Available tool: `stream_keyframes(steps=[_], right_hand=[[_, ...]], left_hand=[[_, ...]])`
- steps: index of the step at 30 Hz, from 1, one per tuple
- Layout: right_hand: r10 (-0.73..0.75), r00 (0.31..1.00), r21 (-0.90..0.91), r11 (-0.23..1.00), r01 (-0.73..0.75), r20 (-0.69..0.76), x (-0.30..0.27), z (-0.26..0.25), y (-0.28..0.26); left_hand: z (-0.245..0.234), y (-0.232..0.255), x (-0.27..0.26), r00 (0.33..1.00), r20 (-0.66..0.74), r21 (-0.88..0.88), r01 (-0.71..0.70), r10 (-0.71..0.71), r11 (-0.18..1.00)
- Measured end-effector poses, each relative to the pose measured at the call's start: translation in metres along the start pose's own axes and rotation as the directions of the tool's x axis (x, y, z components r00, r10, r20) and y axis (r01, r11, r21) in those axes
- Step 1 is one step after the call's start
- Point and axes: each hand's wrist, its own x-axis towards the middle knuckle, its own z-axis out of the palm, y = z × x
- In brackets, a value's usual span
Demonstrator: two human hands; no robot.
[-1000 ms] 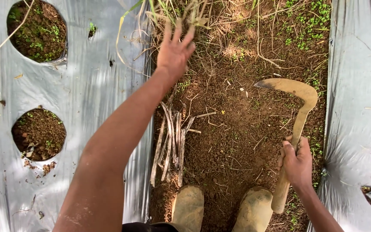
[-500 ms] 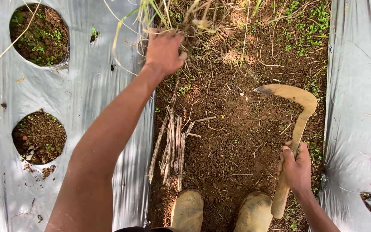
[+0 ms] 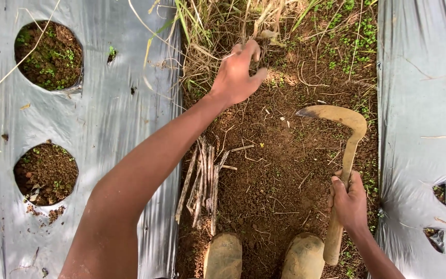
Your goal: The person uses a sickle to cut dry weeds and grass growing between two rows of plastic mulch in a garden. They gather the cut vegetation by hand and place it into a pile on the ground.
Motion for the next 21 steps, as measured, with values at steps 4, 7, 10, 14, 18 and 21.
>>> stream_keyframes(steps=[4, 7, 10, 14, 18, 21], right_hand=[[-0.013, 1.0, -0.012, 1.0, 0.013, -0.008, 0.002, -0.002, 0.003], [-0.001, 1.0, -0.024, 1.0, 0.001, -0.001, 0.005, -0.004, 0.006], [0.001, 1.0, -0.022, 1.0, -0.001, 0.007, 0.004, -0.004, 0.008], [-0.004, 1.0, 0.004, 1.0, 0.003, 0.015, 0.006, -0.005, 0.009], [-0.043, 0.999, -0.003, 0.999, 0.043, 0.028, 0.01, -0.008, 0.021], [-0.032, 0.999, -0.023, 0.999, 0.032, 0.02, 0.008, -0.007, 0.016]], left_hand=[[-0.001, 0.017, 0.024, 0.971, 0.041, -0.138, 0.238, -0.234, 0.961], [-0.012, 0.04, 0.029, 0.915, 0.007, -0.388, 0.373, -0.403, 0.843], [-0.016, 0.058, 0.031, 0.862, 0.098, -0.389, 0.493, -0.497, 0.778], [-0.003, 0.067, 0.033, 0.829, 0.315, -0.355, 0.555, -0.463, 0.752], [0.017, 0.058, 0.015, 0.792, 0.435, -0.312, 0.579, -0.429, 0.753], [0.019, 0.057, 0.001, 0.799, 0.416, -0.336, 0.579, -0.435, 0.743]])
